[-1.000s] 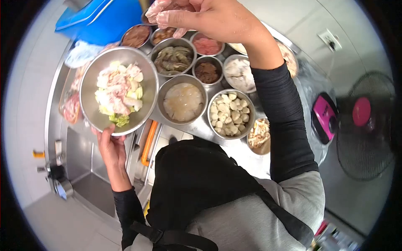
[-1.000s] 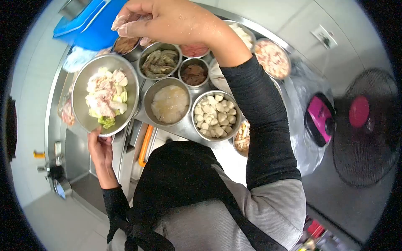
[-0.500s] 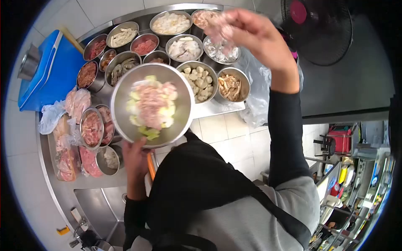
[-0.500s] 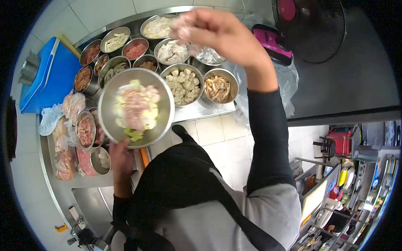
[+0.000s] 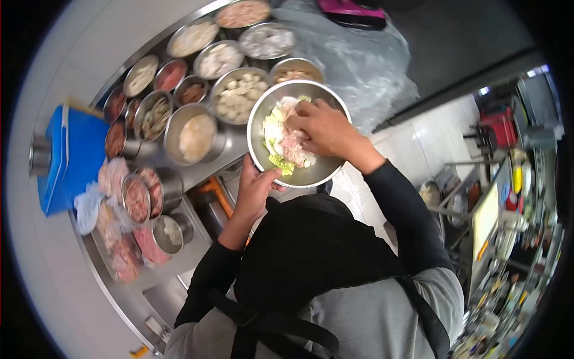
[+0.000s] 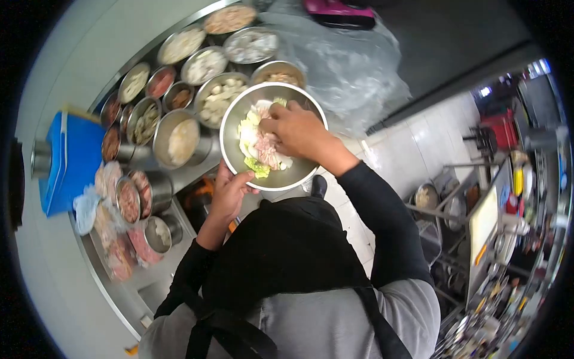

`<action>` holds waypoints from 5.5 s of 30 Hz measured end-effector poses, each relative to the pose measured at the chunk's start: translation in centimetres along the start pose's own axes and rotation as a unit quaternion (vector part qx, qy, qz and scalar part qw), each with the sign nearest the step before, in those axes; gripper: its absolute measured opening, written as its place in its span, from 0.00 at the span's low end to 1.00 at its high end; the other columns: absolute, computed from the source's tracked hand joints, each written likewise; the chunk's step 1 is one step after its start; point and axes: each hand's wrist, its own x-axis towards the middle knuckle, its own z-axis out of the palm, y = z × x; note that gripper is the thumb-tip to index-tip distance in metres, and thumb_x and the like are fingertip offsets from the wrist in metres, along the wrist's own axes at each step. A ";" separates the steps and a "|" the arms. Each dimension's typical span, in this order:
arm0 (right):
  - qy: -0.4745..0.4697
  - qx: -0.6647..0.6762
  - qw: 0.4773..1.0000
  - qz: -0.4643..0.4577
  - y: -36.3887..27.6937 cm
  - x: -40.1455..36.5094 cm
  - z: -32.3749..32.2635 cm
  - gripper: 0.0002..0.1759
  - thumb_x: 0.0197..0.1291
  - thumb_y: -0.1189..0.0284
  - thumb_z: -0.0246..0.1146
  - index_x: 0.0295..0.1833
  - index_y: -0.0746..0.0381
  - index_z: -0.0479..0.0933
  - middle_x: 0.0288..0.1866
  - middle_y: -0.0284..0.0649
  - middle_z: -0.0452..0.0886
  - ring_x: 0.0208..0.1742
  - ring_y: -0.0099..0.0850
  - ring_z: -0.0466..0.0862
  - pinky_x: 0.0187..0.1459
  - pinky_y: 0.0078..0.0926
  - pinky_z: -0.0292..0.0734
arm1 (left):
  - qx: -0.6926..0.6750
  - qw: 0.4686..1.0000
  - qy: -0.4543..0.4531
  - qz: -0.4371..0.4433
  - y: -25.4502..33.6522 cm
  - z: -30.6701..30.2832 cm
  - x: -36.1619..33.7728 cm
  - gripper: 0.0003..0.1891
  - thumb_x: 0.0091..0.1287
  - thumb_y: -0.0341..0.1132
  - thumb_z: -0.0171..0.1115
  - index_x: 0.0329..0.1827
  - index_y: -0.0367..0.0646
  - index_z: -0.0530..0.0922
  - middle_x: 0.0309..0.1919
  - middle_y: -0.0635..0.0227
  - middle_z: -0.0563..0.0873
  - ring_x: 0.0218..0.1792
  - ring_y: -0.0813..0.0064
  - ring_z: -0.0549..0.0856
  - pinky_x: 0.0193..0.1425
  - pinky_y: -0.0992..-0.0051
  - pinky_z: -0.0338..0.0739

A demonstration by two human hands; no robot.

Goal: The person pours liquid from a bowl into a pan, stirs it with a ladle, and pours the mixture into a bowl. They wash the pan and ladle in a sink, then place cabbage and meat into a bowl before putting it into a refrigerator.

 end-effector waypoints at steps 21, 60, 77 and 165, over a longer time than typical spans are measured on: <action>0.147 0.190 0.894 0.378 27.6 -43.7 -11.1 0.15 0.56 0.74 0.65 0.51 0.64 0.80 0.44 0.50 0.83 0.45 0.47 0.84 0.47 0.39 0.79 | 0.103 0.948 -0.222 -0.206 -21.8 40.8 16.9 0.25 0.64 0.24 0.61 0.62 0.43 0.63 0.47 0.60 0.81 0.36 0.72 0.86 0.32 0.73 0.84; 0.242 0.349 0.810 0.403 88.6 -73.7 -29.1 0.15 0.54 0.83 0.59 0.49 0.64 0.74 0.36 0.29 0.76 0.39 0.17 0.73 0.43 0.19 0.72 | 0.138 0.902 -0.316 -0.259 -48.3 98.4 47.7 0.29 0.63 0.25 0.59 0.67 0.43 0.61 0.49 0.60 0.81 0.36 0.71 0.85 0.31 0.73 0.82; 0.201 0.205 0.851 0.440 114.9 -79.5 -33.3 0.07 0.58 0.76 0.64 0.42 0.65 0.81 0.33 0.46 0.85 0.35 0.39 0.86 0.40 0.32 0.80 | 0.089 0.948 -0.202 -0.228 -54.9 117.4 59.5 0.29 0.64 0.25 0.59 0.68 0.47 0.63 0.50 0.63 0.81 0.37 0.75 0.84 0.30 0.75 0.78; -0.197 0.550 0.784 0.212 238.8 -100.5 -40.7 0.04 0.60 0.77 0.57 0.41 0.65 0.73 0.29 0.36 0.78 0.21 0.23 0.76 0.22 0.22 0.74 | 0.423 0.183 0.759 0.460 -68.1 222.1 80.1 0.28 0.70 0.31 0.67 0.69 0.36 0.65 0.53 0.56 0.84 0.51 0.71 0.84 0.57 0.74 0.79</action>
